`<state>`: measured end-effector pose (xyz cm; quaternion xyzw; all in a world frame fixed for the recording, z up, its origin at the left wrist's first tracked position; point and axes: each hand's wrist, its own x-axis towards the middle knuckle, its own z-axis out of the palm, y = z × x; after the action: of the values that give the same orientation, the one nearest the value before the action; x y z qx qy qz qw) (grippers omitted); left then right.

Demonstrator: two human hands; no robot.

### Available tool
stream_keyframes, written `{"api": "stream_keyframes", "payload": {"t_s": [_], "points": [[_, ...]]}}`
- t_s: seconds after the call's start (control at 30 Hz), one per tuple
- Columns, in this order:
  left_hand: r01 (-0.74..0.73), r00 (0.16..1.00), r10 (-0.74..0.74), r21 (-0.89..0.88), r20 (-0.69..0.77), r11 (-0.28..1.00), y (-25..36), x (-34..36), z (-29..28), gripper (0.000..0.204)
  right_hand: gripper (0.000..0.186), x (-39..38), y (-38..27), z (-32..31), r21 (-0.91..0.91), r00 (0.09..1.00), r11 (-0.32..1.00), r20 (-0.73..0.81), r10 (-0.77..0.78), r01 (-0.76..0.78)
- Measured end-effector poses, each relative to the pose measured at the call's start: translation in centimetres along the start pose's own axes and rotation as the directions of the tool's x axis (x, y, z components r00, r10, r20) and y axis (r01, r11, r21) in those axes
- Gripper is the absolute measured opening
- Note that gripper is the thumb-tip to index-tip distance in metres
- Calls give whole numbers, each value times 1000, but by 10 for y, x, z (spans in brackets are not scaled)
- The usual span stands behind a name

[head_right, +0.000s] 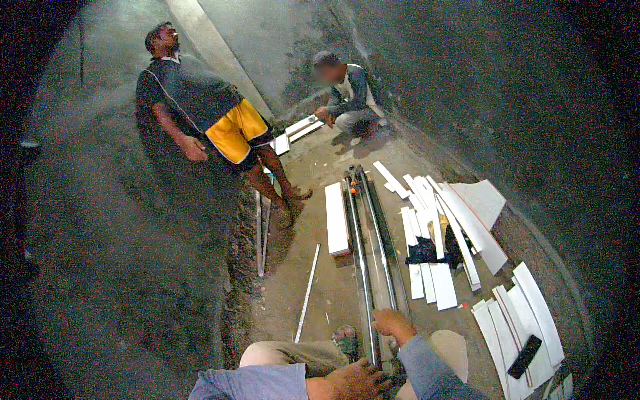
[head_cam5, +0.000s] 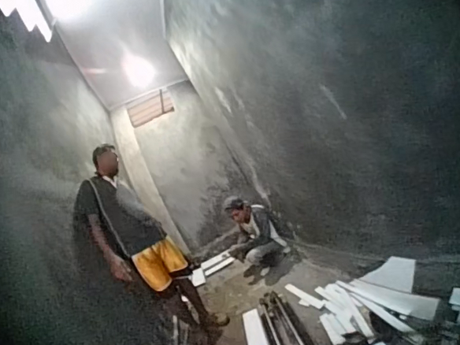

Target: The person uses a manual tile cutter to score and snap white rectangular tiles. They position each tile, clamp it, score the surface, and snap it along the score line, then stack the cut pieces.

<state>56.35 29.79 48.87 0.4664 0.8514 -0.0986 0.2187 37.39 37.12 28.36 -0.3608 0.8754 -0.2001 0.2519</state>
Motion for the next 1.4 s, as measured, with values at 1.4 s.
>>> {"api": "stream_keyframes", "payload": {"t_s": [1.4], "points": [[22, 999, -23, -30, -32, 999, 6, 0, 12, 45, 59, 3, -3, -4, 8, 992, 998, 107, 67, -69]]}}
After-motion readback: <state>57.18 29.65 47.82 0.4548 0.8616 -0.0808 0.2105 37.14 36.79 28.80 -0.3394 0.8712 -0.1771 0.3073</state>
